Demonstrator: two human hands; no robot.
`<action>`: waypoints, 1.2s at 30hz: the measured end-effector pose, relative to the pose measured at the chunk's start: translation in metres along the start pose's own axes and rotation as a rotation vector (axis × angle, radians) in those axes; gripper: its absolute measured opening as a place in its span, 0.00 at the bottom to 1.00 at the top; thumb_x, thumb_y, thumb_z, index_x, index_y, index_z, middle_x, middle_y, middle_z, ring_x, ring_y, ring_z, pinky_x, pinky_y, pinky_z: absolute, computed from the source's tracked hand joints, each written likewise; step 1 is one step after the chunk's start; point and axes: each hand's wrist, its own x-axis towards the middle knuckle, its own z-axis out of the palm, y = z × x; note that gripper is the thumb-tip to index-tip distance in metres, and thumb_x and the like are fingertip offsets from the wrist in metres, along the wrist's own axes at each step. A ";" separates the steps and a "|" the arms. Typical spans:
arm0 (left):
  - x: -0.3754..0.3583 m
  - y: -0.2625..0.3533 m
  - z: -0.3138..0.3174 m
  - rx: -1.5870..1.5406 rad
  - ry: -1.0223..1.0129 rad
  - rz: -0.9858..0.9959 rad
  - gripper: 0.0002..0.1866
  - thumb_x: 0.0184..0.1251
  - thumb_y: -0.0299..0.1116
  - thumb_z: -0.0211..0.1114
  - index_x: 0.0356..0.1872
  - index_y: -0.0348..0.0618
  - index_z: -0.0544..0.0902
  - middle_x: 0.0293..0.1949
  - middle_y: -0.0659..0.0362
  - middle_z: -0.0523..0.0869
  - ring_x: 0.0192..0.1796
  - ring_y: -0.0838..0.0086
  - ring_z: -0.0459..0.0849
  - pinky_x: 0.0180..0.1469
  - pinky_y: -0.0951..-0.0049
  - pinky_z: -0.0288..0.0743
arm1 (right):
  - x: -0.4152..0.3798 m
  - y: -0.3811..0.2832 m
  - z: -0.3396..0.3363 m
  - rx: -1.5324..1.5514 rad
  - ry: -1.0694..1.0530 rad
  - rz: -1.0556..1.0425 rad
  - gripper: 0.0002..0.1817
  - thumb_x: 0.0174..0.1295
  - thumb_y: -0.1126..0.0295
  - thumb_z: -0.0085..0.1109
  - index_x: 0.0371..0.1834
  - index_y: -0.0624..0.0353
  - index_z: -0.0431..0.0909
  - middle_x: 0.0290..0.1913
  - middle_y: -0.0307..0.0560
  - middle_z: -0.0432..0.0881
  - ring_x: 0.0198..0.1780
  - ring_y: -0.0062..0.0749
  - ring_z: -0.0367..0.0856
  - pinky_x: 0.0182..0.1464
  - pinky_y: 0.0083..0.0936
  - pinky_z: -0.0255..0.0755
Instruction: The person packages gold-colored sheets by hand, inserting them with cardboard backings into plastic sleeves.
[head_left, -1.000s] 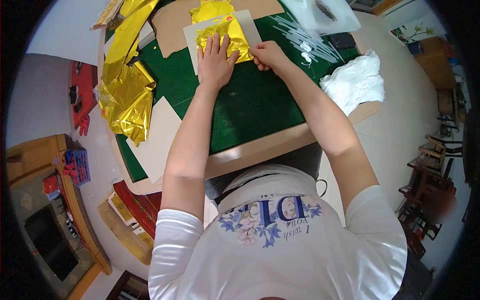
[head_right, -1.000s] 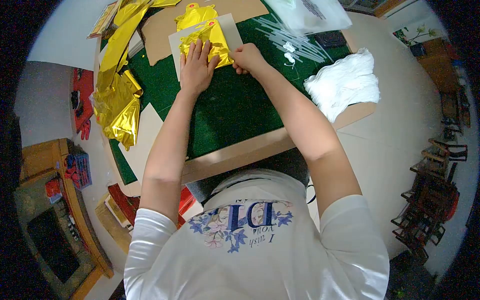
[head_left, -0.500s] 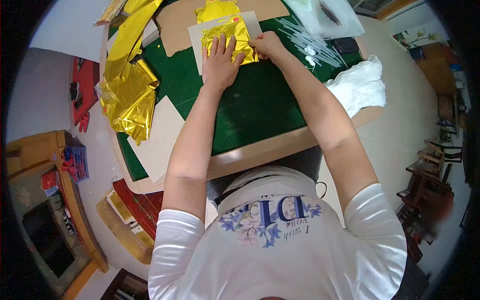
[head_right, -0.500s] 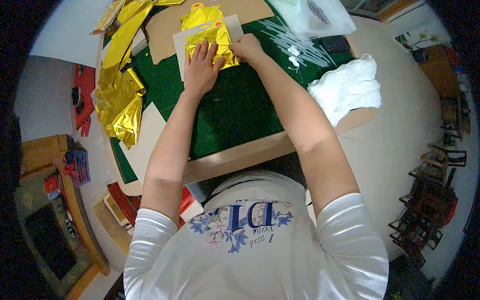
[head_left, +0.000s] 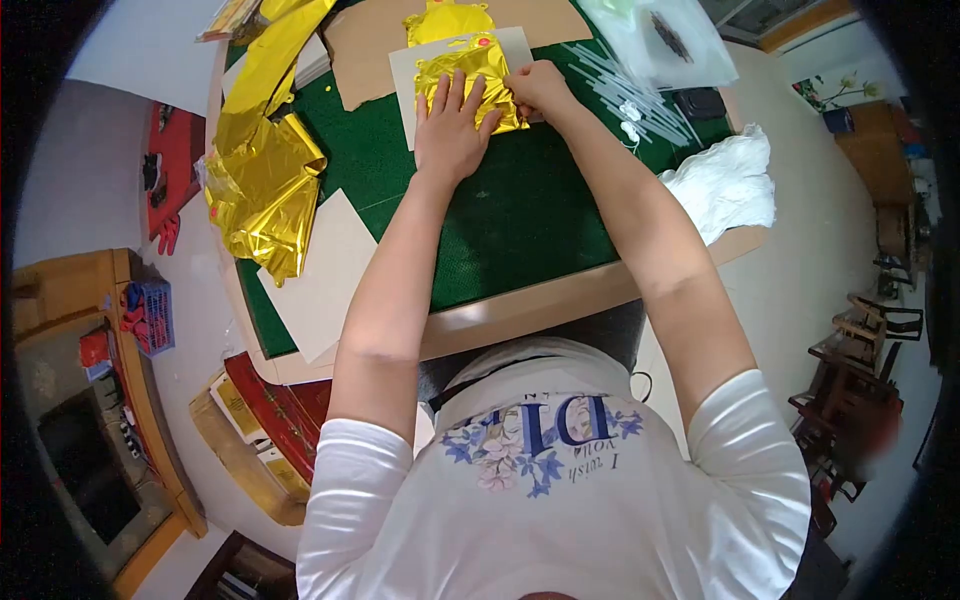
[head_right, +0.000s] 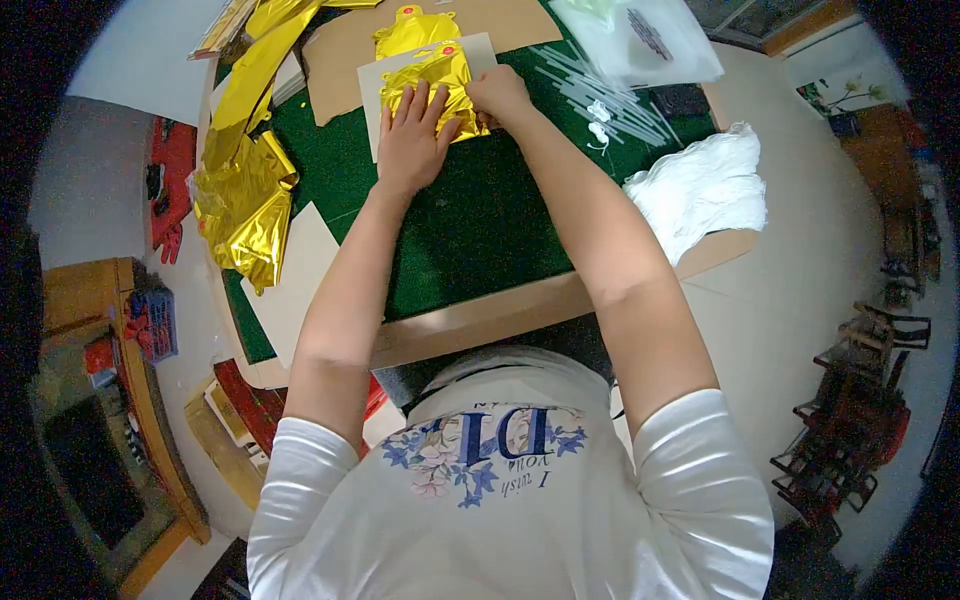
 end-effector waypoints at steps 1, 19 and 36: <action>0.000 0.000 0.000 -0.010 0.005 0.001 0.30 0.76 0.57 0.41 0.75 0.59 0.61 0.77 0.56 0.58 0.79 0.61 0.53 0.77 0.50 0.43 | 0.000 -0.001 0.000 -0.001 -0.002 -0.003 0.13 0.56 0.62 0.60 0.23 0.61 0.82 0.17 0.47 0.82 0.19 0.33 0.83 0.25 0.29 0.79; 0.000 0.001 -0.001 -0.052 0.015 0.008 0.31 0.76 0.58 0.41 0.75 0.58 0.60 0.75 0.56 0.60 0.78 0.62 0.53 0.77 0.49 0.42 | 0.036 -0.002 0.010 -0.156 0.144 -0.142 0.14 0.57 0.62 0.56 0.30 0.64 0.84 0.27 0.55 0.86 0.32 0.46 0.87 0.40 0.37 0.80; -0.001 0.002 -0.002 -0.042 -0.062 -0.025 0.31 0.77 0.59 0.37 0.75 0.60 0.60 0.77 0.58 0.56 0.80 0.65 0.49 0.77 0.50 0.41 | 0.025 0.016 -0.026 -0.234 0.321 -0.065 0.21 0.61 0.54 0.56 0.40 0.64 0.83 0.37 0.60 0.86 0.41 0.50 0.86 0.45 0.40 0.79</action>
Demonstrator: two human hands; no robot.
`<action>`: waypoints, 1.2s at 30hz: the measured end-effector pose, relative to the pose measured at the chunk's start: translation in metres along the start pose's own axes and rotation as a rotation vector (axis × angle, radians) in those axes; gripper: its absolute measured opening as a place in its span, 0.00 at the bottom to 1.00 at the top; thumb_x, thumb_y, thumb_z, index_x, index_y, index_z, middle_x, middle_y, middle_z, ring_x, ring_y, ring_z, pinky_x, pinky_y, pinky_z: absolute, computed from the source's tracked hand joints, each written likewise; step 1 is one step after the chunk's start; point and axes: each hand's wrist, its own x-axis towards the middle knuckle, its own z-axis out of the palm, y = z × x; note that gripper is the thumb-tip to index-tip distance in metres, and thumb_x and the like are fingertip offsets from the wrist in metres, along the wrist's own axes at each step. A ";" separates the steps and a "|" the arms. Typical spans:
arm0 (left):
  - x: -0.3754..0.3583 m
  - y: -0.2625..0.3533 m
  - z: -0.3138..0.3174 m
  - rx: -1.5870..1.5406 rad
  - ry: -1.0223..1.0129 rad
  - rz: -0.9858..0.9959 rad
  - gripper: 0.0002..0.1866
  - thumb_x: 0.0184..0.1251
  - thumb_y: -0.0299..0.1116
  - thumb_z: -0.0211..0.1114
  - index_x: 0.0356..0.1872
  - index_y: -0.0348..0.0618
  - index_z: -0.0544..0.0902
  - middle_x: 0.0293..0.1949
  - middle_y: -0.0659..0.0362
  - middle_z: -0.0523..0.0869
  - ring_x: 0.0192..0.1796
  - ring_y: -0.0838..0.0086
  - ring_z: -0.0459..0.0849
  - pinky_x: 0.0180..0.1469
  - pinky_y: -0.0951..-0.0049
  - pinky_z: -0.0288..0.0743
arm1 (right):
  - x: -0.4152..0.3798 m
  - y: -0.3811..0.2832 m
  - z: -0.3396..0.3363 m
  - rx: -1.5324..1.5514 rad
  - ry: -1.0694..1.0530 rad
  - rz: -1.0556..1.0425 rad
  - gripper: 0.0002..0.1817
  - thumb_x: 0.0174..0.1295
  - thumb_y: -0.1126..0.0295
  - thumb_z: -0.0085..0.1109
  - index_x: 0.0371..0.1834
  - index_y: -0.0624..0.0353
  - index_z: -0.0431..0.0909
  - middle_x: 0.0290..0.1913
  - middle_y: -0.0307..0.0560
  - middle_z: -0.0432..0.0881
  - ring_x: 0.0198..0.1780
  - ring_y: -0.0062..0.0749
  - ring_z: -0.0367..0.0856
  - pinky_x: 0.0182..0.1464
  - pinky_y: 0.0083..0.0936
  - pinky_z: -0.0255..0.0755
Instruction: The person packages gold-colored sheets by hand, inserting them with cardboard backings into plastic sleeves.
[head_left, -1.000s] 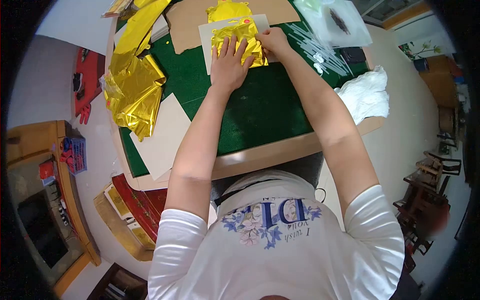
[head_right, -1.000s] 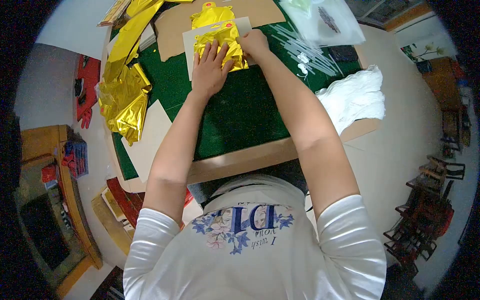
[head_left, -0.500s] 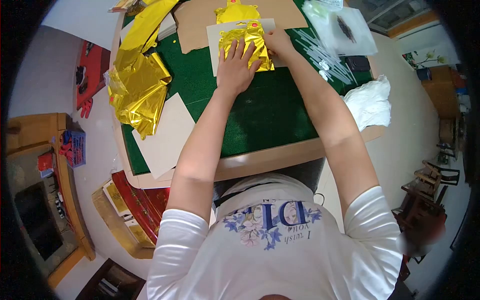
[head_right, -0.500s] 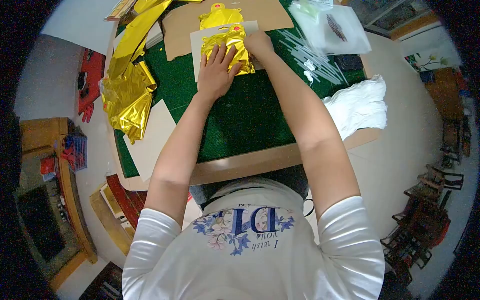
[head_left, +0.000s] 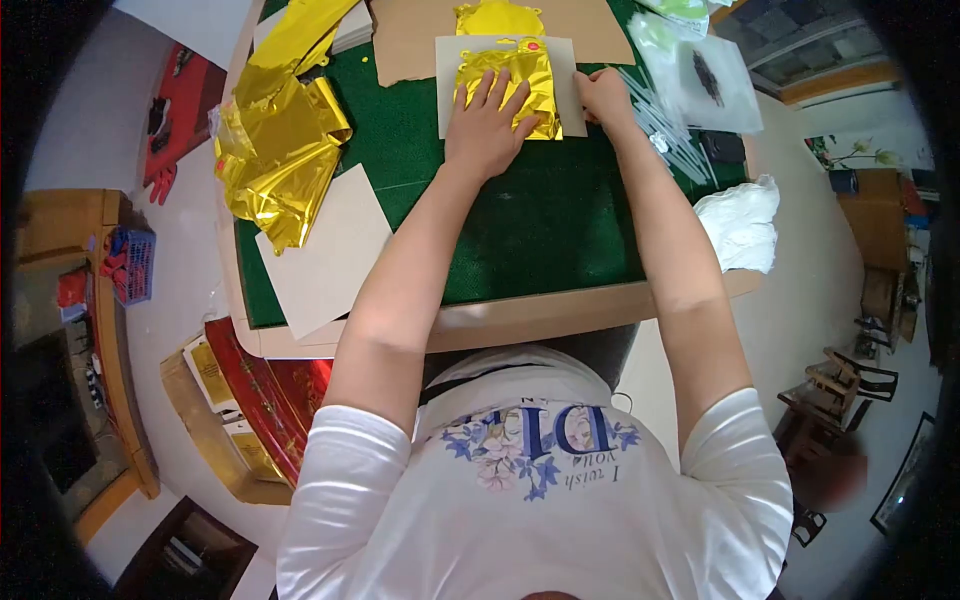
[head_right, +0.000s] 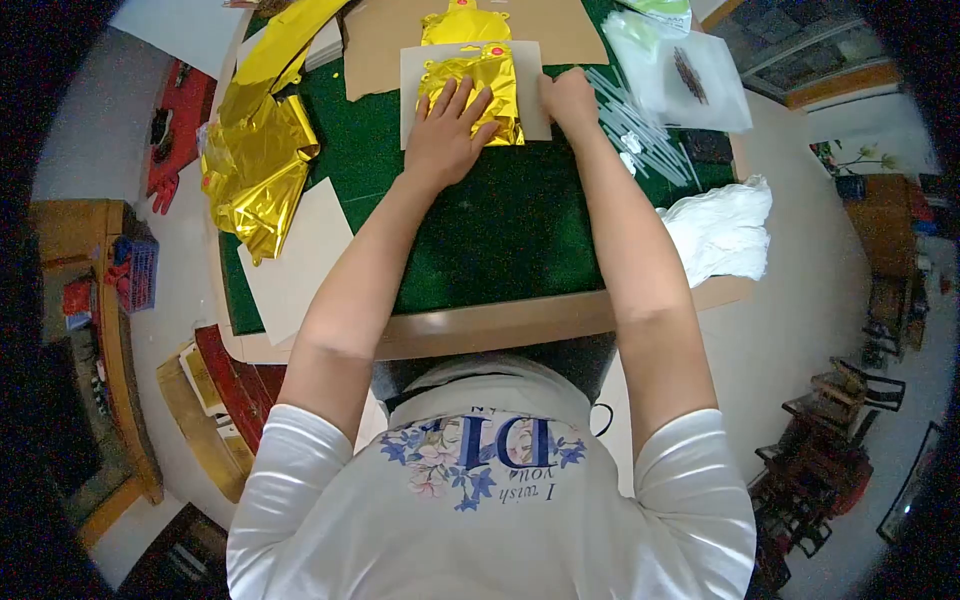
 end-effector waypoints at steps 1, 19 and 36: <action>0.000 0.000 0.000 0.004 -0.004 -0.001 0.31 0.77 0.59 0.37 0.75 0.60 0.60 0.77 0.58 0.55 0.80 0.65 0.48 0.78 0.50 0.41 | 0.000 0.000 -0.005 0.009 -0.104 -0.016 0.19 0.61 0.55 0.60 0.37 0.65 0.80 0.28 0.53 0.82 0.28 0.40 0.81 0.31 0.33 0.74; 0.000 0.000 -0.001 0.024 0.028 0.019 0.30 0.76 0.59 0.38 0.74 0.62 0.62 0.77 0.58 0.57 0.79 0.65 0.50 0.78 0.51 0.41 | 0.009 -0.006 -0.029 0.299 -0.482 0.005 0.12 0.60 0.61 0.67 0.26 0.57 0.79 0.23 0.34 0.78 0.18 0.16 0.70 0.18 0.15 0.61; 0.000 0.000 -0.004 -0.008 0.013 0.021 0.30 0.76 0.58 0.39 0.75 0.61 0.61 0.77 0.58 0.56 0.79 0.64 0.51 0.78 0.51 0.41 | 0.017 -0.029 -0.112 1.047 0.049 -0.248 0.08 0.68 0.68 0.59 0.41 0.61 0.75 0.23 0.37 0.75 0.21 0.20 0.72 0.23 0.17 0.64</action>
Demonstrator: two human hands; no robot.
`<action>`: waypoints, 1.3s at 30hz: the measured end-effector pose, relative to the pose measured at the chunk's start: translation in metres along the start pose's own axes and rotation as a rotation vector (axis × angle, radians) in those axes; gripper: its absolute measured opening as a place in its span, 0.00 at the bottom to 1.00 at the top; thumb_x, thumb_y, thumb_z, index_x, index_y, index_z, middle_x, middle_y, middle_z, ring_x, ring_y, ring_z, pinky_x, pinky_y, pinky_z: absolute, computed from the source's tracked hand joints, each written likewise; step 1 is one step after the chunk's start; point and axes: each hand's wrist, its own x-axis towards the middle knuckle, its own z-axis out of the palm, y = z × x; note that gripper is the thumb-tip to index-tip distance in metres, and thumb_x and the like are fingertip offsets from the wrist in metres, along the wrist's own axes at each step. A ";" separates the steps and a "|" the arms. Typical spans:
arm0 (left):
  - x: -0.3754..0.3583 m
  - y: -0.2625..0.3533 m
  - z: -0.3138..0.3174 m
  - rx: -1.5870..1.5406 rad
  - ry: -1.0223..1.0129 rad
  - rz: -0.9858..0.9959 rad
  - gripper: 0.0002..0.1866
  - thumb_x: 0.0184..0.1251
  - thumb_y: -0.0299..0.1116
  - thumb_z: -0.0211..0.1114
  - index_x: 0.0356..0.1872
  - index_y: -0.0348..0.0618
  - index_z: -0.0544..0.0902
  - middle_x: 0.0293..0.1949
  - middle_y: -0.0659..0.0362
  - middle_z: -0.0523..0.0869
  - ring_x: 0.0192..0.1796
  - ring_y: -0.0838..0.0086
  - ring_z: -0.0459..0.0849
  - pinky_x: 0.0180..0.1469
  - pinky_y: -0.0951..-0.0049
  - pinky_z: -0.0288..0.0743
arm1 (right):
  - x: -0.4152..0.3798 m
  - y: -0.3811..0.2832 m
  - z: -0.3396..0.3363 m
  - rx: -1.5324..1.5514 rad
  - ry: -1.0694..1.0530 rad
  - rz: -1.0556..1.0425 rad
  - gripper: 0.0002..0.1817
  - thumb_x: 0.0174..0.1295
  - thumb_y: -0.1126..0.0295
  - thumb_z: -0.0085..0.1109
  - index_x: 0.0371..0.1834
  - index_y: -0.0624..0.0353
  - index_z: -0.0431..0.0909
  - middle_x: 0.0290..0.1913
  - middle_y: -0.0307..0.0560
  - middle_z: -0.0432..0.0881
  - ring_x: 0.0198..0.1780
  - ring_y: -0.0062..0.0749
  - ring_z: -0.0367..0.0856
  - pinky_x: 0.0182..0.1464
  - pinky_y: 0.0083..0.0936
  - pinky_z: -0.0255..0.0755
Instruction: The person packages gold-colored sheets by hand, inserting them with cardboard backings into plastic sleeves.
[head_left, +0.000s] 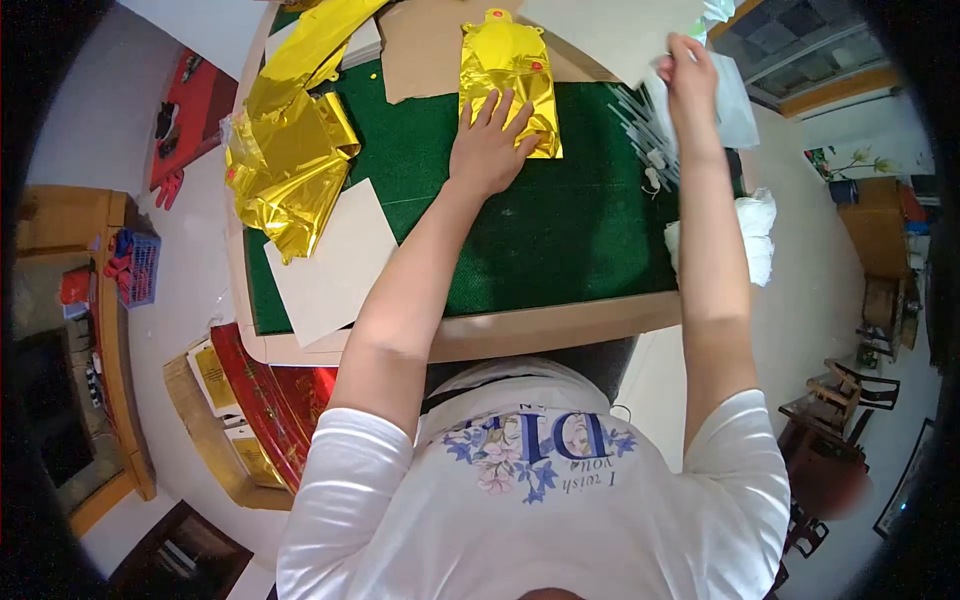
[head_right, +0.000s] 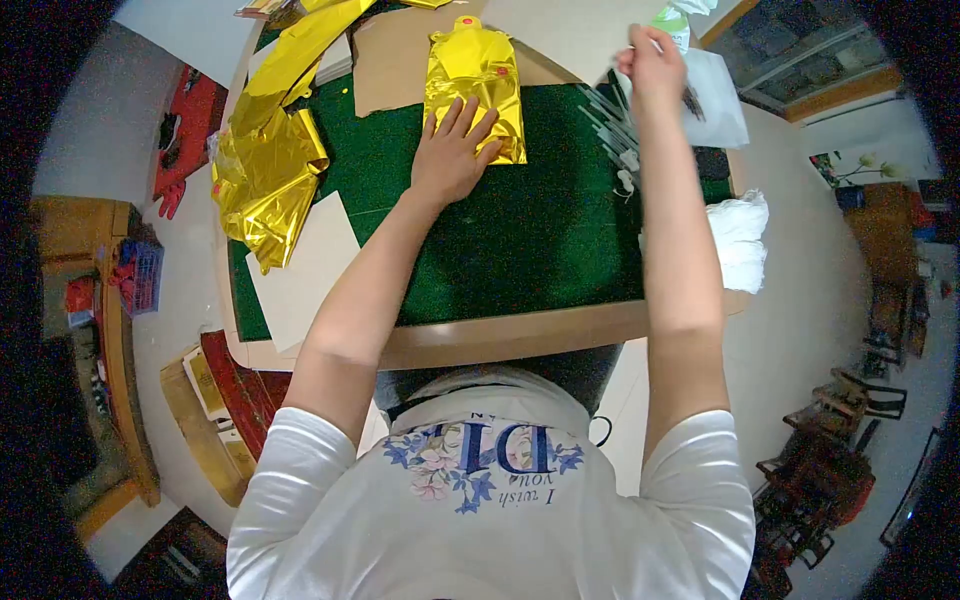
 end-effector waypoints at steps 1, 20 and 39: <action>0.001 0.000 0.000 0.006 -0.006 0.000 0.30 0.76 0.58 0.39 0.75 0.61 0.61 0.77 0.58 0.56 0.79 0.64 0.50 0.78 0.51 0.40 | -0.001 -0.012 -0.018 0.084 -0.106 0.079 0.06 0.69 0.68 0.57 0.39 0.60 0.75 0.24 0.33 0.72 0.20 0.16 0.66 0.23 0.18 0.62; 0.002 0.000 0.001 0.091 -0.011 0.021 0.28 0.78 0.55 0.40 0.74 0.61 0.61 0.77 0.57 0.58 0.79 0.63 0.53 0.77 0.49 0.44 | -0.139 0.041 -0.015 -0.876 -0.492 0.128 0.09 0.59 0.68 0.62 0.39 0.62 0.81 0.31 0.53 0.85 0.34 0.45 0.85 0.40 0.35 0.77; 0.001 -0.001 0.002 0.051 -0.030 0.024 0.27 0.79 0.53 0.36 0.74 0.60 0.61 0.77 0.57 0.57 0.79 0.63 0.51 0.77 0.51 0.41 | -0.206 0.035 -0.024 -1.007 -0.583 0.211 0.14 0.59 0.64 0.63 0.29 0.67 0.80 0.24 0.53 0.81 0.25 0.37 0.80 0.31 0.32 0.72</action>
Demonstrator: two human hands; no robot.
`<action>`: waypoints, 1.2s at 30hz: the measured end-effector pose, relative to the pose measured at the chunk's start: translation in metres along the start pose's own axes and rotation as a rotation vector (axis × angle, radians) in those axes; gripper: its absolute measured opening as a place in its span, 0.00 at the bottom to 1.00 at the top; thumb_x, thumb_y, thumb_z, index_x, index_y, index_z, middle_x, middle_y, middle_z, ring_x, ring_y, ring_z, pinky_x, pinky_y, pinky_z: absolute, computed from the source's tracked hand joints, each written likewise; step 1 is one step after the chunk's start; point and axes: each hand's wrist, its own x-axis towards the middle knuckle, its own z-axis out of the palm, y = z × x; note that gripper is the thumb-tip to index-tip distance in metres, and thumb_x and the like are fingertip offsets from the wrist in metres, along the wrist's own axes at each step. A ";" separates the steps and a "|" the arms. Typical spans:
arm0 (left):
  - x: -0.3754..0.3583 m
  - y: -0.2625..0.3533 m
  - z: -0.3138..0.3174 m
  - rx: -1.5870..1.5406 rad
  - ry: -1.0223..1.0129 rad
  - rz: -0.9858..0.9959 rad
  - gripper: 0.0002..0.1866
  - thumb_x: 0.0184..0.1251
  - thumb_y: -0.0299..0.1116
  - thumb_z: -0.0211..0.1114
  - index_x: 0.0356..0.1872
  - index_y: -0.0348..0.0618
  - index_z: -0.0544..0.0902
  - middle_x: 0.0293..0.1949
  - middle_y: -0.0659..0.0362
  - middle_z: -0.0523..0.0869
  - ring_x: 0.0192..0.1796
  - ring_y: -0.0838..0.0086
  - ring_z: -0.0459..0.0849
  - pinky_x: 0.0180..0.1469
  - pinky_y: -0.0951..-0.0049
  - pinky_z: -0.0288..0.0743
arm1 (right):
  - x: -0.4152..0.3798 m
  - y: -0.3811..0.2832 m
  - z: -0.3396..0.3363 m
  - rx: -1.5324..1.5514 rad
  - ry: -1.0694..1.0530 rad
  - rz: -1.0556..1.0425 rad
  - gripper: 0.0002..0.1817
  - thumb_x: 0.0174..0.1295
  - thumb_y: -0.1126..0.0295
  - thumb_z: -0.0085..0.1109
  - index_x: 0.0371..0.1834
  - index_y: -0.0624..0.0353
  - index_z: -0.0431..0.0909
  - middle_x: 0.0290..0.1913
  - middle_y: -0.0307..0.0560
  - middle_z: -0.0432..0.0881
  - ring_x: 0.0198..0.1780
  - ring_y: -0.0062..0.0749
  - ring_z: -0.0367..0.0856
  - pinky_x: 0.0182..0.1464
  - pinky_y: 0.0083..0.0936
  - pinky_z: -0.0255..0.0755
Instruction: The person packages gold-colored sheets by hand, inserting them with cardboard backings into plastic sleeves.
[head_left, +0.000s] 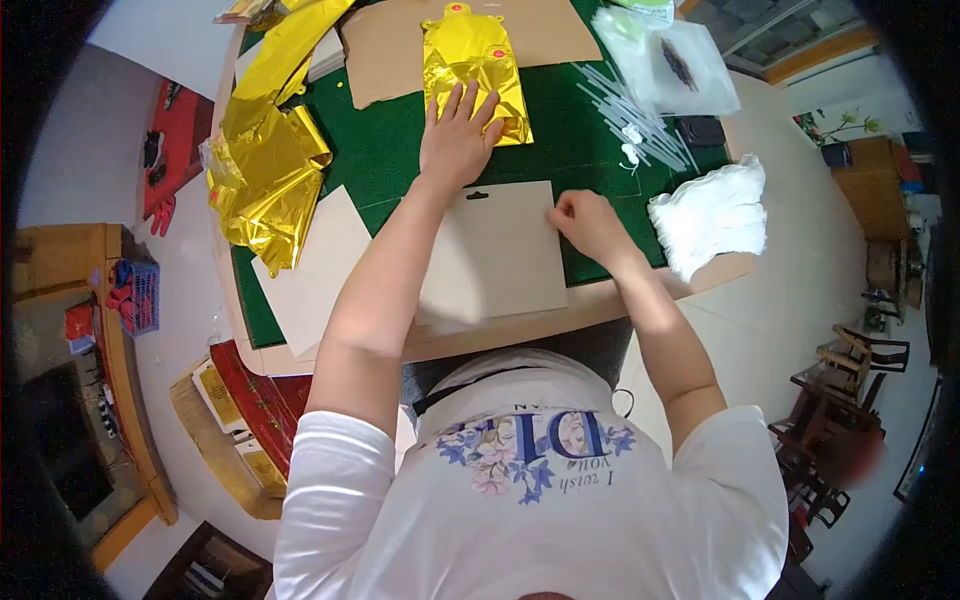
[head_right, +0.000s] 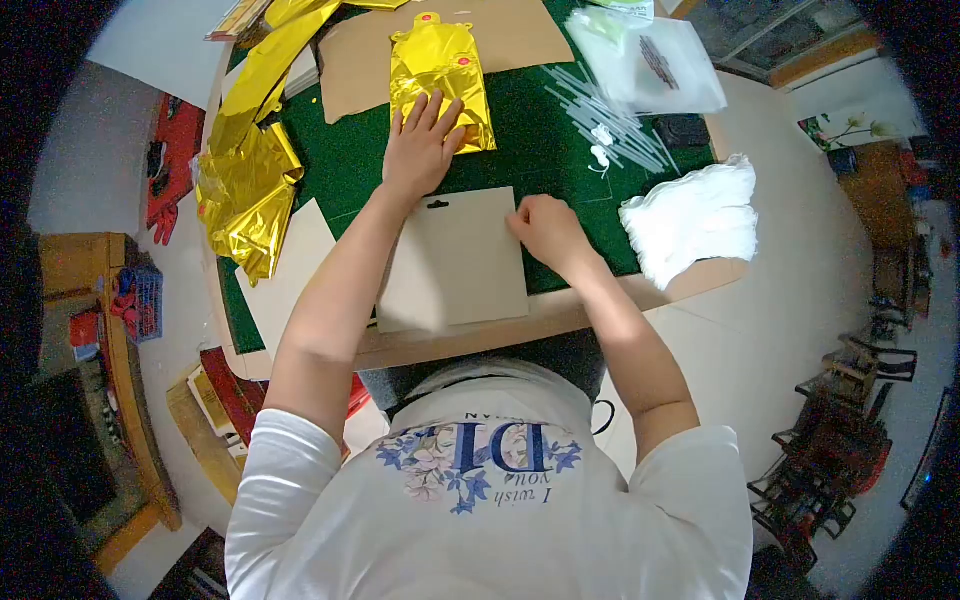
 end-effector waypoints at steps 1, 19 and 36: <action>0.000 -0.001 0.000 0.003 0.000 -0.005 0.27 0.79 0.52 0.36 0.74 0.60 0.61 0.77 0.57 0.57 0.79 0.63 0.51 0.77 0.51 0.41 | 0.005 -0.003 0.003 0.016 0.031 -0.030 0.12 0.59 0.65 0.62 0.31 0.66 0.80 0.23 0.50 0.81 0.24 0.35 0.79 0.30 0.30 0.71; 0.001 -0.002 0.004 0.016 0.050 -0.001 0.27 0.78 0.52 0.39 0.74 0.61 0.62 0.76 0.57 0.60 0.78 0.63 0.53 0.77 0.50 0.43 | 0.095 -0.014 0.001 0.369 0.071 0.225 0.09 0.61 0.67 0.63 0.36 0.63 0.81 0.24 0.43 0.83 0.18 0.26 0.81 0.23 0.23 0.75; -0.016 0.005 0.005 -0.042 0.134 0.072 0.25 0.77 0.45 0.45 0.72 0.56 0.66 0.74 0.54 0.63 0.77 0.61 0.57 0.75 0.48 0.47 | 0.075 -0.015 0.006 0.151 0.106 0.203 0.09 0.57 0.65 0.63 0.30 0.60 0.79 0.22 0.45 0.84 0.22 0.33 0.85 0.35 0.28 0.79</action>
